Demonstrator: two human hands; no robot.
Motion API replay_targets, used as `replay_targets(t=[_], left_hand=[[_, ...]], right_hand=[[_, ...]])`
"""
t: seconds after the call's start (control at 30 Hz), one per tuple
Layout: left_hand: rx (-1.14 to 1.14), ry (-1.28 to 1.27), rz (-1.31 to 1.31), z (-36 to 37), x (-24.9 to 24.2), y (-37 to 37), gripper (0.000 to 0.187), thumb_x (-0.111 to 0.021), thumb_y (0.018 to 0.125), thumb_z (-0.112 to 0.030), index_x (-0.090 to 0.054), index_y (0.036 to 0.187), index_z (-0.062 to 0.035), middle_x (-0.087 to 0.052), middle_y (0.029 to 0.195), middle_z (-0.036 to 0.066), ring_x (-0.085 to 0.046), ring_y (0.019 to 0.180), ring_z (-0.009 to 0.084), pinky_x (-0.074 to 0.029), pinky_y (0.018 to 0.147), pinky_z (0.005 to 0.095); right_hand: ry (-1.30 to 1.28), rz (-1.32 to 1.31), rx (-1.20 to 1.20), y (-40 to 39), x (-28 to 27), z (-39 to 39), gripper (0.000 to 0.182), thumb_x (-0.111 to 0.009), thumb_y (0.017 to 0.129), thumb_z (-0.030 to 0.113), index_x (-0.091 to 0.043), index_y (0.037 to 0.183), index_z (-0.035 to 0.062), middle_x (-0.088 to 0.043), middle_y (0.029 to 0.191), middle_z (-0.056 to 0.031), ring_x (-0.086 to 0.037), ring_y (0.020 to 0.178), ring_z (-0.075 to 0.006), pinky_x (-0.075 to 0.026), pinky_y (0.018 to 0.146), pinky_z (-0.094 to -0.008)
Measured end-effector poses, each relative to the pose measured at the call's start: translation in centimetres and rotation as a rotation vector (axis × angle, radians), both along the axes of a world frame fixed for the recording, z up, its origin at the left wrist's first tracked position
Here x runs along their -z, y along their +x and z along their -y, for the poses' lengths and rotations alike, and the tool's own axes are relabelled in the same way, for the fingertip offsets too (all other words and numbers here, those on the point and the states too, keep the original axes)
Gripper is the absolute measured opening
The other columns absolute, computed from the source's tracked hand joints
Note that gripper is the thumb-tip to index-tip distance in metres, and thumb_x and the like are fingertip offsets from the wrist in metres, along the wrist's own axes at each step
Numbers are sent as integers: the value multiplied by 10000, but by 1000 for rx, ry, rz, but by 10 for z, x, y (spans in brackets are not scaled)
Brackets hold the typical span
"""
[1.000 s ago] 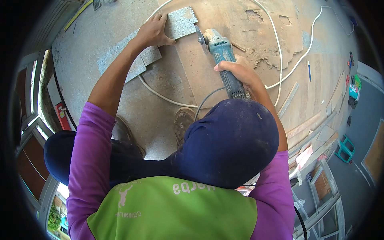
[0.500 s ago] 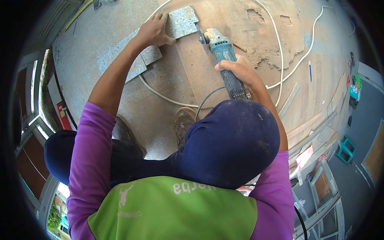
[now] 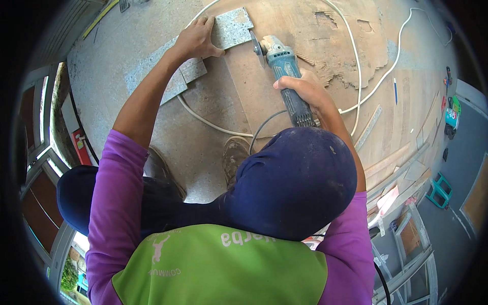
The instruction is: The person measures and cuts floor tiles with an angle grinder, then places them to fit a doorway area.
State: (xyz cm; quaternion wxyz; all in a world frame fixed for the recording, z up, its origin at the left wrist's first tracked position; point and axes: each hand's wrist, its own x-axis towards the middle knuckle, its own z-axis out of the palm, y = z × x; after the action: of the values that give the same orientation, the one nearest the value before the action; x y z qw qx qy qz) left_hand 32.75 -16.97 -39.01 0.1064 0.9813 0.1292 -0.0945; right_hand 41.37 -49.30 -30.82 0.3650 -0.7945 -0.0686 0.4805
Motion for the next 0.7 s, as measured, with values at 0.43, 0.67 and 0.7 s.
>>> replay_targets(t=[0.43, 0.67, 0.7], left_hand=[[13, -15, 5, -1, -1, 1, 1192, -870, 612, -518, -381, 1523, 75, -496, 1472, 254, -510, 1372, 384, -498, 1105, 432], [9, -11, 14, -1, 2, 1, 1191, -875, 618, -527, -384, 1522, 73, -496, 1472, 250, -513, 1368, 383, -497, 1107, 432], [9, 0, 26, -1, 2, 0, 1194, -877, 619, -530, -383, 1523, 72, -497, 1472, 248, -516, 1366, 383, -498, 1107, 432]], right_hand=[[12, -8, 3, -1, -2, -2, 437, -777, 711, 363, -671, 951, 14, -616, 754, -65, -570, 608, -148, -425, 539, -300], [15, 0, 1, -1, 0, -2, 432, -777, 711, 364, -668, 942, 15, -614, 750, -61, -567, 610, -149, -425, 540, -304], [12, 0, -2, 0, 1, -2, 433, -776, 710, 364, -668, 944, 15, -614, 752, -62, -568, 610, -149, -426, 541, -305]])
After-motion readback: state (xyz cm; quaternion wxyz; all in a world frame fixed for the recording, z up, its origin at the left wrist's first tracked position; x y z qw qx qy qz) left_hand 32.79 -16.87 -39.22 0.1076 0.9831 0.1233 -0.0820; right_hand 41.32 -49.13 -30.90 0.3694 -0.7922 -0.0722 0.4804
